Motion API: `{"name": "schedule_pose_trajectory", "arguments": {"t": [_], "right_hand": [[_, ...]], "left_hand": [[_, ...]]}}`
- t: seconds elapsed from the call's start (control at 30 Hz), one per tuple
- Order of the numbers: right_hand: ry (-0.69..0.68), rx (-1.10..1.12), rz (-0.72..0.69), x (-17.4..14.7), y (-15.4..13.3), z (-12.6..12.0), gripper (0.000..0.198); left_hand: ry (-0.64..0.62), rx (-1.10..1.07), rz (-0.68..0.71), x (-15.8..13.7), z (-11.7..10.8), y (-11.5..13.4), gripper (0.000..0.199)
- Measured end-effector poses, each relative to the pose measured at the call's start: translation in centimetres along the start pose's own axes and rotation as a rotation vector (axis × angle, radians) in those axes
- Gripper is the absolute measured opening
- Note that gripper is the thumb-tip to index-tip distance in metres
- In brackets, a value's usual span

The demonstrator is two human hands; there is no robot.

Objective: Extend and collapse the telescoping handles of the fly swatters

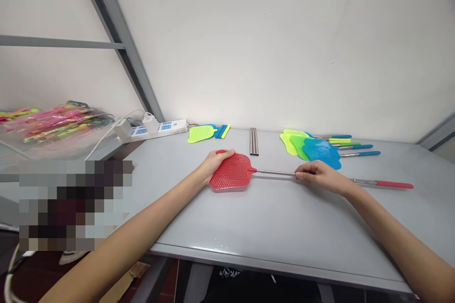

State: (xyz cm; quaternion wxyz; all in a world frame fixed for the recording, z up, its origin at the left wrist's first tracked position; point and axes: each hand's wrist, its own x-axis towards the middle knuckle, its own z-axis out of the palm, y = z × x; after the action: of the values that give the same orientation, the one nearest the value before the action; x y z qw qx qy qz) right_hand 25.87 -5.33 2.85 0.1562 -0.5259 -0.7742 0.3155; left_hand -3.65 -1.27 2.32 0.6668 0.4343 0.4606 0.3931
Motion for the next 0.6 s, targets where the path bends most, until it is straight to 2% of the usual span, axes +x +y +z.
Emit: {"name": "schedule_pose_trajectory", "arguments": {"t": [0.33,0.6], "right_hand": [[-0.08,0.02,0.021,-0.3,-0.5,0.5,0.036],[-0.198,0.179,0.098,-0.2,-0.1,0.5,0.034]], "left_hand": [[0.079,0.152,0.179,0.1,0.0,-1.1,0.036],[0.092,0.255,0.292,-0.3,0.4,-1.2,0.034]]}}
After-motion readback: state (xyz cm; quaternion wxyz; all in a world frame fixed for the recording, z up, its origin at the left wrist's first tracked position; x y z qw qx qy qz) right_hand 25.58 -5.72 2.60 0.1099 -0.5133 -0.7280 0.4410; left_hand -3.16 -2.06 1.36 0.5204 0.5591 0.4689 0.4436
